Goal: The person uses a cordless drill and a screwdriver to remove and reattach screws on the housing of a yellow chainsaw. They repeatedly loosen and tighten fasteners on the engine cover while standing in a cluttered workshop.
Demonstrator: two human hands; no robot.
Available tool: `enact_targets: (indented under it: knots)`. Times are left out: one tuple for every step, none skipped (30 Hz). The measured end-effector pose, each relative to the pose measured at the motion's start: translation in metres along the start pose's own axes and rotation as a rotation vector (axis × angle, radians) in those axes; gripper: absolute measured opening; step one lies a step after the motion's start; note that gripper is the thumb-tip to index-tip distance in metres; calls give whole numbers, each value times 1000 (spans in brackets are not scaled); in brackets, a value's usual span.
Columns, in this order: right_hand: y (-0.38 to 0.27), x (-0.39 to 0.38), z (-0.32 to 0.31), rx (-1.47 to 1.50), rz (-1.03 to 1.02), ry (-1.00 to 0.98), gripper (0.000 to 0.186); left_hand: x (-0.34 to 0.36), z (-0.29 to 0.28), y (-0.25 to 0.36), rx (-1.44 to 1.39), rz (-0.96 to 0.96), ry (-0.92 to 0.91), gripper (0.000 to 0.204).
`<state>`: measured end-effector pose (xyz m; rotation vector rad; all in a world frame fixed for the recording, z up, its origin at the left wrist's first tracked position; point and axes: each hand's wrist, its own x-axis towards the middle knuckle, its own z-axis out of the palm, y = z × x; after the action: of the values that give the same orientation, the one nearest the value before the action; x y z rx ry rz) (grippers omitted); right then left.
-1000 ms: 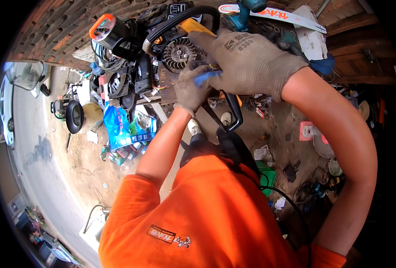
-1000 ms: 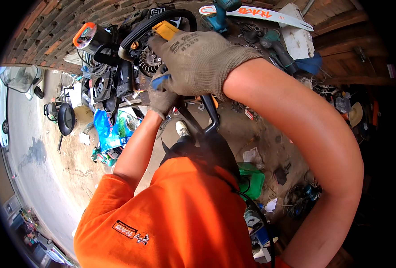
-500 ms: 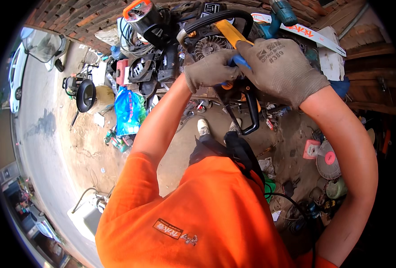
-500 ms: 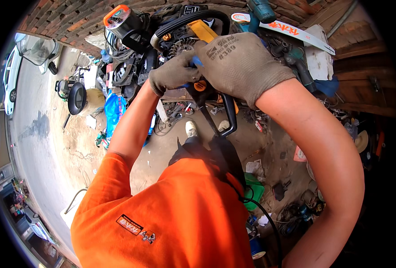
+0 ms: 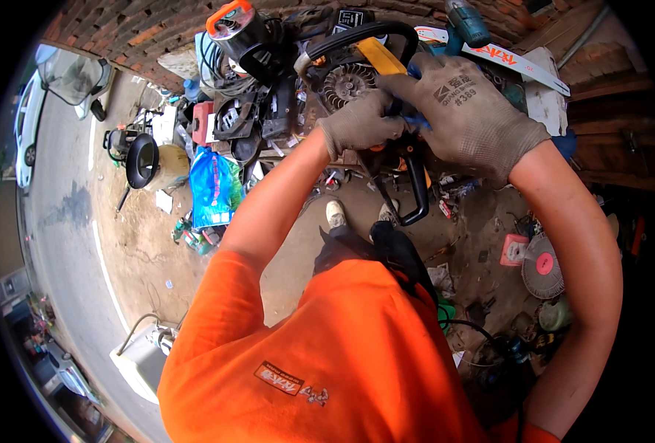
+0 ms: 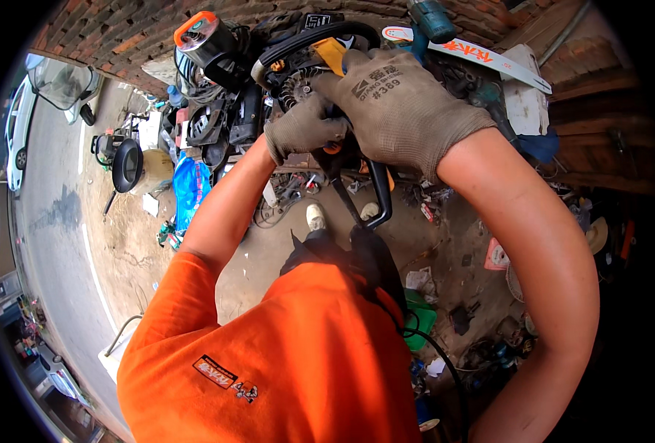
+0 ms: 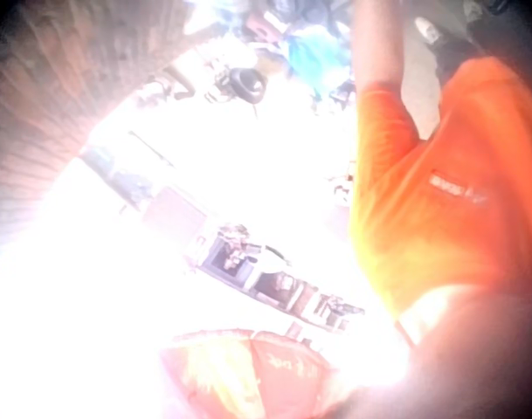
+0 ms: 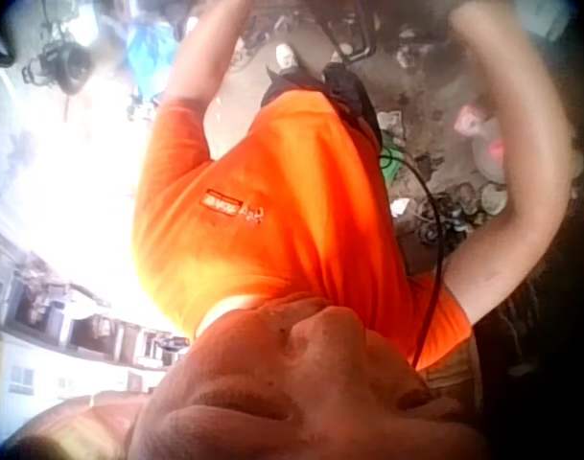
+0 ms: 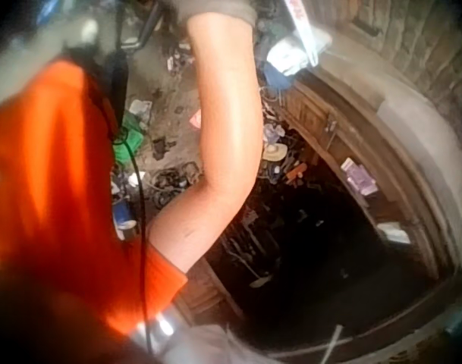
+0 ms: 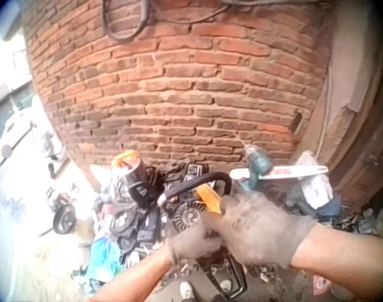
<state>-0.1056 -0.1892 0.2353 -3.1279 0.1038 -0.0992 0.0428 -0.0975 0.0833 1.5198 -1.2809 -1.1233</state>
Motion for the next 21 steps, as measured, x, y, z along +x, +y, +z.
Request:
enact_targets:
  knots:
    - [-4,2,-2,61,53,-4,35,-1,0,0,100,104,47,41]
    - [-9,8,-8,24,138,-150,36,-1,0,0,198,207,92,41]
    - [-16,16,-17,-14,221,-296,36,-1,2,1,298,309,136,40]
    - [-19,19,-23,-55,309,-439,37,-6,6,15,153,216,133,39]
    - [-17,19,-21,-59,228,-397,37,-2,8,11,160,233,160,38]
    - [-13,18,-16,-63,146,-354,36,3,11,0,166,249,188,36]
    - [-9,15,-12,-69,67,-312,36,6,13,-4,170,267,214,35]
    - [-3,8,-8,-88,-8,-202,34,-8,1,24,-145,154,-30,32]
    - [3,1,-4,-108,-81,-92,32,-7,0,23,-86,179,-9,32]
    - [1,2,-6,-126,-174,21,31,-9,-4,20,-25,198,31,32]
    - [-2,3,-11,-31,-84,-19,31,-10,-6,17,37,218,70,32]
    - [-7,2,-17,64,7,-60,32,-7,-1,7,0,368,130,32]
    - [-12,4,-22,160,104,-101,33,-6,2,9,74,361,221,32]
    - [-14,9,-21,93,151,-195,34,-6,6,12,148,354,312,31]
    - [-14,14,-18,25,198,-289,35,-7,10,17,222,345,402,30]
    - [-13,17,-17,-44,245,-381,35,-7,13,27,294,282,431,31]
    - [-11,17,-16,-52,154,-323,35,-4,9,23,165,277,306,32]
    - [-7,14,-15,-59,62,-264,34,2,4,16,38,269,181,33]
    - [-3,11,-12,-67,-31,-205,33,4,-1,14,-88,259,57,34]
    - [-1,7,-8,-108,-74,-137,29,3,-5,13,-98,266,31,35]
    - [1,4,-2,-149,-117,-69,27,0,-8,14,-107,274,5,36]
